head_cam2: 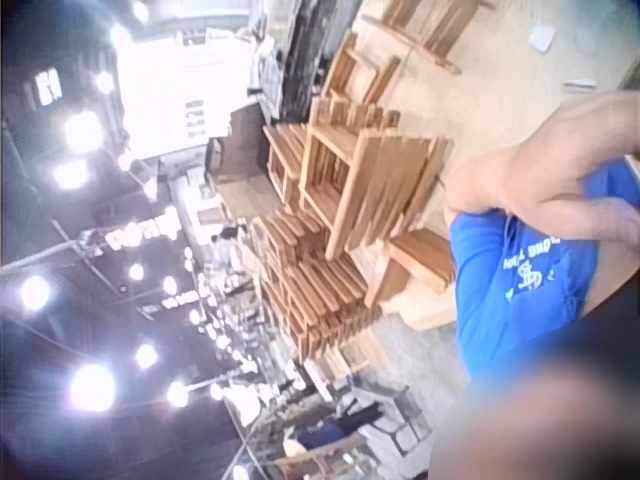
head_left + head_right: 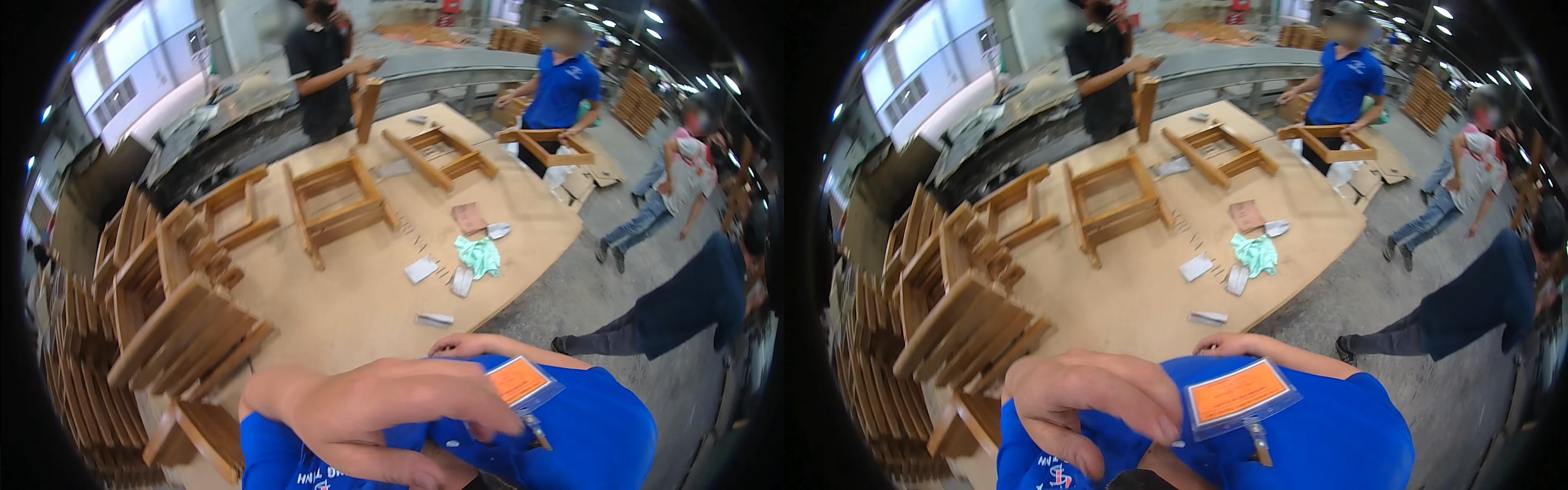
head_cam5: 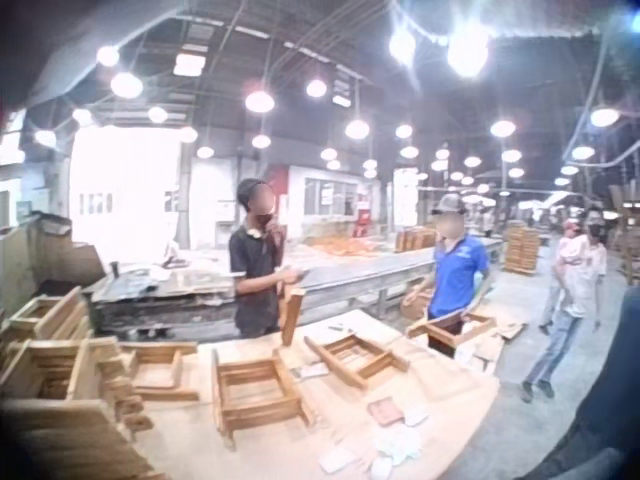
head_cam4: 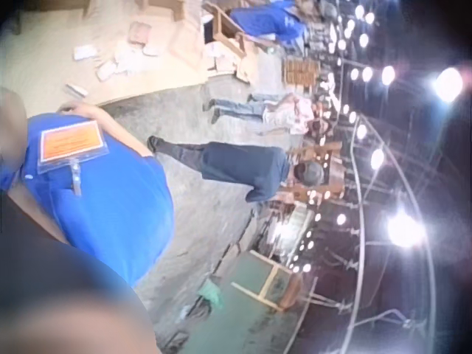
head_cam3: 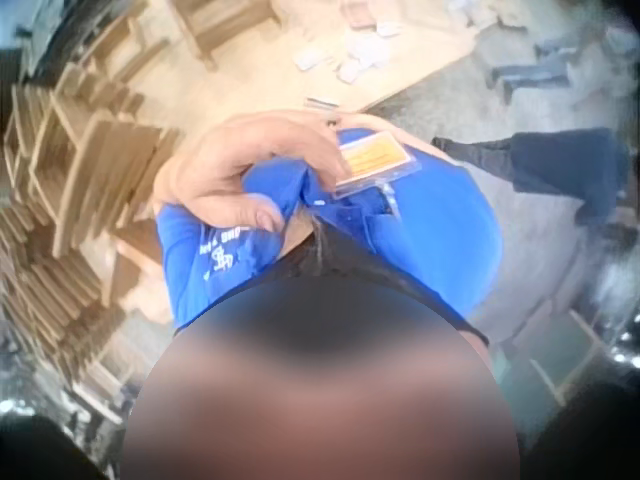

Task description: The person wipes wooden chair frames with a white cloth and a small abrasive pad in a workshop. They handle several frames one at a time, turning them over to clean different sides, then place them back on the table.

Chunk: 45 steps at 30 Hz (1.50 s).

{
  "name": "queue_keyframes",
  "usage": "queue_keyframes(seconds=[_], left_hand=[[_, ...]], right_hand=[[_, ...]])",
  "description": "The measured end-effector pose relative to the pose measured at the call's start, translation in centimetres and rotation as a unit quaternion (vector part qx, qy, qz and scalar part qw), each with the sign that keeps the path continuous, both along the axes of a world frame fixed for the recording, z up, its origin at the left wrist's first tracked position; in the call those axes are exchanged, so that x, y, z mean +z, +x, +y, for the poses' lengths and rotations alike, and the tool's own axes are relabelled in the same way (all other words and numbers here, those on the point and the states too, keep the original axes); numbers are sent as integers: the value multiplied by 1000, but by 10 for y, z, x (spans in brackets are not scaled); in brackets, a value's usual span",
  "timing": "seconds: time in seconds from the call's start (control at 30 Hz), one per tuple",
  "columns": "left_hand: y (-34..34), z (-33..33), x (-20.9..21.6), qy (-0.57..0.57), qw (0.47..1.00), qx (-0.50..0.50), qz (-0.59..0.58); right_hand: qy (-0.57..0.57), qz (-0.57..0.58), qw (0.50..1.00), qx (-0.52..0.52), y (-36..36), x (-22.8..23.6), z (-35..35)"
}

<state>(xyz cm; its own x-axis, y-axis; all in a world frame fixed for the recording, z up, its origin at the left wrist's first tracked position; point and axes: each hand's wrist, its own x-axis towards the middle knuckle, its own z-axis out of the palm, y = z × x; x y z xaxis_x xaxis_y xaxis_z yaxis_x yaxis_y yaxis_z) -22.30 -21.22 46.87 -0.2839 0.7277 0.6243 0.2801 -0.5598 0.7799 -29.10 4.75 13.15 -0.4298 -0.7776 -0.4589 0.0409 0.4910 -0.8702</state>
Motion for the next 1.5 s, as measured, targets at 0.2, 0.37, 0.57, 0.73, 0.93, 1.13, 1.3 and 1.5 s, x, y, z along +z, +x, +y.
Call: queue_keyframes(seconds=[0.2,0.37,0.57,0.73,0.93,1.13,1.3,1.5], left_hand=[[-38,-40,-91,-256,933,251,30],[-36,-66,-239,-514,828,209,-78],[4,-75,-299,-529,736,204,-371],[2,-61,-286,-514,707,235,-425],[-24,-38,-288,-501,697,233,-457],[-69,-16,-298,-492,695,237,-469],[-106,-8,-321,-486,693,290,-446],[-146,23,-336,-541,689,387,-287]], right_hand=[[43,-83,994,-60,25,-34,47],[24,-10,991,-132,35,-19,61],[-11,-24,997,-71,8,6,51],[24,15,999,-34,-25,-4,47],[40,-6,999,-17,-68,-10,56],[-3,13,1000,-8,-107,-23,92],[119,-69,987,-81,-122,-92,139],[159,-12,987,9,-123,-135,175]])
